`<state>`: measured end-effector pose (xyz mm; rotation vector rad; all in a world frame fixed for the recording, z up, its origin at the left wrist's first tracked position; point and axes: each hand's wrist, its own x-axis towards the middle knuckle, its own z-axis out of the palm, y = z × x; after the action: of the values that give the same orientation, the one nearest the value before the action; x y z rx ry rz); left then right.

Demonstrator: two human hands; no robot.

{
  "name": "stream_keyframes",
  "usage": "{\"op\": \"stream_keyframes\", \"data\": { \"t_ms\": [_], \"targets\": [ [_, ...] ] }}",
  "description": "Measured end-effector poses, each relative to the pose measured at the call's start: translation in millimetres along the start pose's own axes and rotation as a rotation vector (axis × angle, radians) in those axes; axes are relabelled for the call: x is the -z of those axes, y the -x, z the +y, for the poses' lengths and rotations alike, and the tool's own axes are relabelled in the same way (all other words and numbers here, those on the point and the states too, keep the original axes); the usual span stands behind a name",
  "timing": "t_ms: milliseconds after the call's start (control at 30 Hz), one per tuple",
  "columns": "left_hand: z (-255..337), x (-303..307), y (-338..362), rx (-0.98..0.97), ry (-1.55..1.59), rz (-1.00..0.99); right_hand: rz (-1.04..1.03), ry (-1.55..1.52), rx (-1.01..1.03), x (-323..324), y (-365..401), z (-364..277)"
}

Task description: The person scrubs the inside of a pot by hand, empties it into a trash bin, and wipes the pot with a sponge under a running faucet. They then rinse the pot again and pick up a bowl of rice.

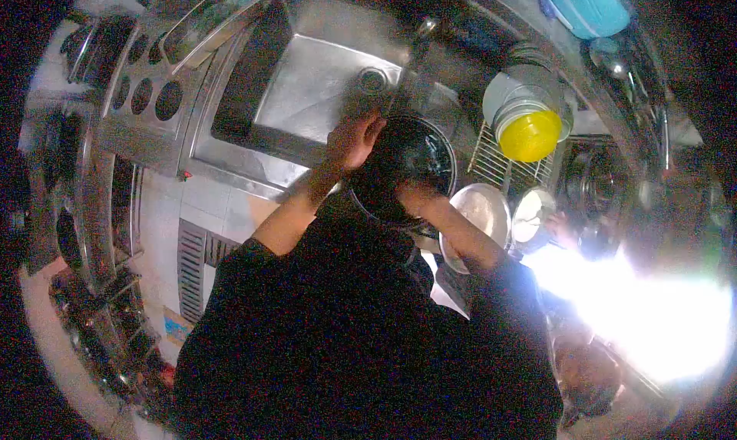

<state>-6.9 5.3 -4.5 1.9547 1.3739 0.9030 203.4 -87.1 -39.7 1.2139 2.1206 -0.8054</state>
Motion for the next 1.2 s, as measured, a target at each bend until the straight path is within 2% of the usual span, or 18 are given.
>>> {"op": "stream_keyframes", "data": {
  "t_ms": [67, 100, 167, 267, 300, 333, 400, 467, 567, 667, 767, 900, 967, 1067, 1200],
  "targets": [
    [2.2, -1.5, -1.2, -0.09, 0.043, 0.131, -0.172, 0.051, 0.075, 20.4, 5.1, -4.1],
    [1.0, -3.3, -0.3, -0.09, 0.045, 0.132, -0.173, 0.053, 0.075, 33.0, 13.8, -11.4],
    [-3.2, -6.0, 1.2, -0.059, 0.014, 0.107, -0.11, -0.232, -0.023, 56.1, 27.7, -25.6],
    [-2.8, -3.7, 0.1, -0.032, 0.002, 0.039, -0.163, -0.129, -0.001, 57.5, 24.4, -29.0],
    [-4.3, -4.9, -0.7, -0.034, 0.003, 0.041, -0.162, -0.127, -0.002, 37.7, 17.5, -19.2],
    [-8.0, -9.2, 0.1, -0.064, -0.008, 0.077, -0.011, -0.086, 0.032, -2.0, 5.4, 0.0],
    [-16.8, -19.1, 0.8, -0.097, -0.019, 0.114, 0.142, -0.043, 0.065, -4.0, 5.9, -0.6],
    [-24.8, -28.7, 0.0, -0.126, 0.048, 0.162, -0.093, 0.005, -0.082, 55.5, 28.7, -35.3],
    [-13.3, -14.8, 1.3, -0.041, -0.045, 0.121, -0.142, -0.033, -0.079, 62.2, 36.5, -35.3],
    [-16.0, -13.1, 0.0, -0.014, 0.061, 0.079, -0.118, -0.172, -0.059, 20.0, 17.9, -10.7],
    [-19.3, -17.0, -1.2, -0.083, 0.049, 0.125, -0.126, -0.116, -0.059, 16.8, 14.9, -11.0],
    [-16.5, -19.9, 2.6, -0.073, 0.018, 0.175, -0.207, -0.114, -0.073, 17.4, 14.0, -9.2],
    [-5.6, -6.1, -0.1, 0.006, 0.02, 0.017, -0.197, -0.124, -0.038, 7.4, 10.9, -5.6],
    [-9.9, -14.2, 0.9, -0.023, -0.02, 0.05, -0.092, -0.126, 0.025, -4.5, 13.1, 2.1],
    [-14.4, -17.9, 4.2, -0.036, -0.021, 0.073, -0.137, -0.165, -0.091, 5.0, 18.2, -5.9]
  ]
}}
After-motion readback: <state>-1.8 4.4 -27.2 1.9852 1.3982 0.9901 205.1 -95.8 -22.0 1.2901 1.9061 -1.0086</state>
